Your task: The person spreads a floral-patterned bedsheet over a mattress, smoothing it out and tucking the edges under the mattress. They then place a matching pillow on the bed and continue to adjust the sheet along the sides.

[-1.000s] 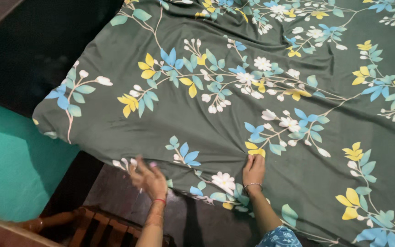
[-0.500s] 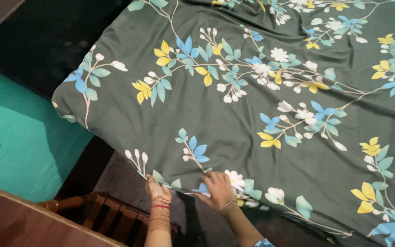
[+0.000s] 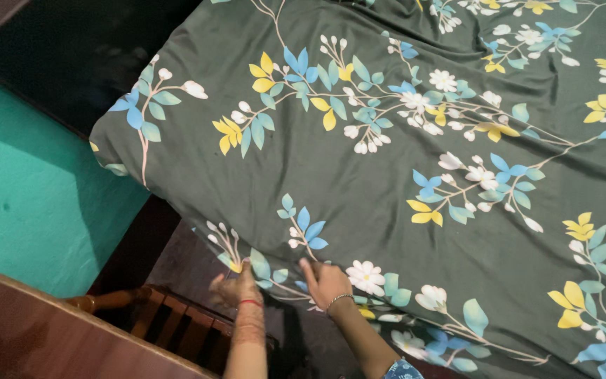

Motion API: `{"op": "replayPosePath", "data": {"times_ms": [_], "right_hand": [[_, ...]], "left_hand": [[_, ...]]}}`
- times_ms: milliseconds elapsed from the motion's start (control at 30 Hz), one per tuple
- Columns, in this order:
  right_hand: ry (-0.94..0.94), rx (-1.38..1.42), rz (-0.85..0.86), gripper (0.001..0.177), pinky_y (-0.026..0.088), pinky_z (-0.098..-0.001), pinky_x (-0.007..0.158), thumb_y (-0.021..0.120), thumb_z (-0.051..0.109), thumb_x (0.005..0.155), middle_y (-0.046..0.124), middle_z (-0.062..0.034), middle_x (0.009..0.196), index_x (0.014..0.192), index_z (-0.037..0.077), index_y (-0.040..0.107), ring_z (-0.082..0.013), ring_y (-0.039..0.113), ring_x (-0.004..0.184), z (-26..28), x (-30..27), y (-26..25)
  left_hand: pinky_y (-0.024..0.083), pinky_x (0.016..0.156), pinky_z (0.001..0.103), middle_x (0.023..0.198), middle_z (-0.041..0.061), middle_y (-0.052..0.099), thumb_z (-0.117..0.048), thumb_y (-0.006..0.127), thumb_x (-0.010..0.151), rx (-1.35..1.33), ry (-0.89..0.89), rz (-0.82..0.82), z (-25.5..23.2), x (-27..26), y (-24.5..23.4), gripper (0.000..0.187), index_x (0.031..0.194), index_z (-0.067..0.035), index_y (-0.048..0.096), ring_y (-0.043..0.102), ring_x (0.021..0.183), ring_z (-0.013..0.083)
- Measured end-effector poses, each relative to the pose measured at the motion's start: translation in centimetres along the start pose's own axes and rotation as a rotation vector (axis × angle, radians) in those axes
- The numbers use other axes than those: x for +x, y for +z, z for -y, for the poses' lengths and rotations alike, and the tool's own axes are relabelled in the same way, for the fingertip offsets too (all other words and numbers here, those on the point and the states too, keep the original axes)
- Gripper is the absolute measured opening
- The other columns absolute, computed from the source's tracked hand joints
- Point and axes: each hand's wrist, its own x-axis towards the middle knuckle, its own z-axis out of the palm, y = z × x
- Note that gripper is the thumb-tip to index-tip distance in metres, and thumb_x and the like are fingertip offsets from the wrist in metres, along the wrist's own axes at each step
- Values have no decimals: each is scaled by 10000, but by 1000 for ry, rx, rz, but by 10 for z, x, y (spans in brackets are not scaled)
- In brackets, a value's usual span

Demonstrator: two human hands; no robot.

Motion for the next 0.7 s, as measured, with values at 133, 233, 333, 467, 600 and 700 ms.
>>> {"op": "replayPosePath", "data": {"times_ms": [133, 233, 333, 467, 600, 700], "right_hand": [[434, 1449, 76, 418, 597, -403, 847, 542, 236, 1008, 766, -186, 1025, 1239, -103, 624, -329, 743, 993, -17, 47, 39], [576, 1867, -67, 358, 612, -409, 921, 470, 185, 997, 667, -208, 1085, 1202, -93, 566, -326, 666, 1110, -15, 71, 55], [565, 2070, 19, 317, 535, -391, 947, 564, 221, 1005, 620, -213, 1119, 1138, -67, 553, -320, 582, 1084, -2, 90, 53], [836, 2024, -17, 389, 474, -396, 919, 539, 321, 914, 639, -233, 1105, 1108, -15, 568, -329, 614, 988, 8, 100, 27], [1037, 2112, -179, 422, 562, -349, 806, 606, 329, 936, 610, -187, 1098, 1147, -28, 527, -275, 661, 920, 9, 95, 25], [1035, 2205, -231, 418, 569, -282, 683, 665, 338, 924, 614, -155, 1082, 1146, 6, 541, -217, 653, 809, 1, 95, 32]], "left_hand": [[584, 853, 382, 1089, 108, 705, -262, 738, 982, -251, 267, 385, -10, -9, 30, 388, 1236, 21, 659, 683, 970, 243], [566, 914, 358, 1133, 131, 720, -210, 716, 949, -465, 309, 589, -15, -12, 63, 430, 1291, 29, 615, 698, 1020, 222], [537, 921, 366, 1244, 205, 625, -198, 787, 896, -237, 337, 383, -25, -23, 85, 563, 1333, 42, 525, 641, 1062, 258], [519, 940, 292, 1376, 252, 548, -174, 828, 893, -511, 90, 384, -30, -22, 108, 713, 1403, 68, 392, 610, 1137, 209], [606, 661, 321, 1237, 198, 618, -192, 779, 808, -614, -182, 478, -33, -19, 108, 711, 1380, 27, 417, 654, 949, 208], [530, 594, 315, 1097, 231, 692, -250, 839, 825, -520, -159, 505, -47, -18, 105, 628, 1250, 93, 530, 630, 842, 235]]}}
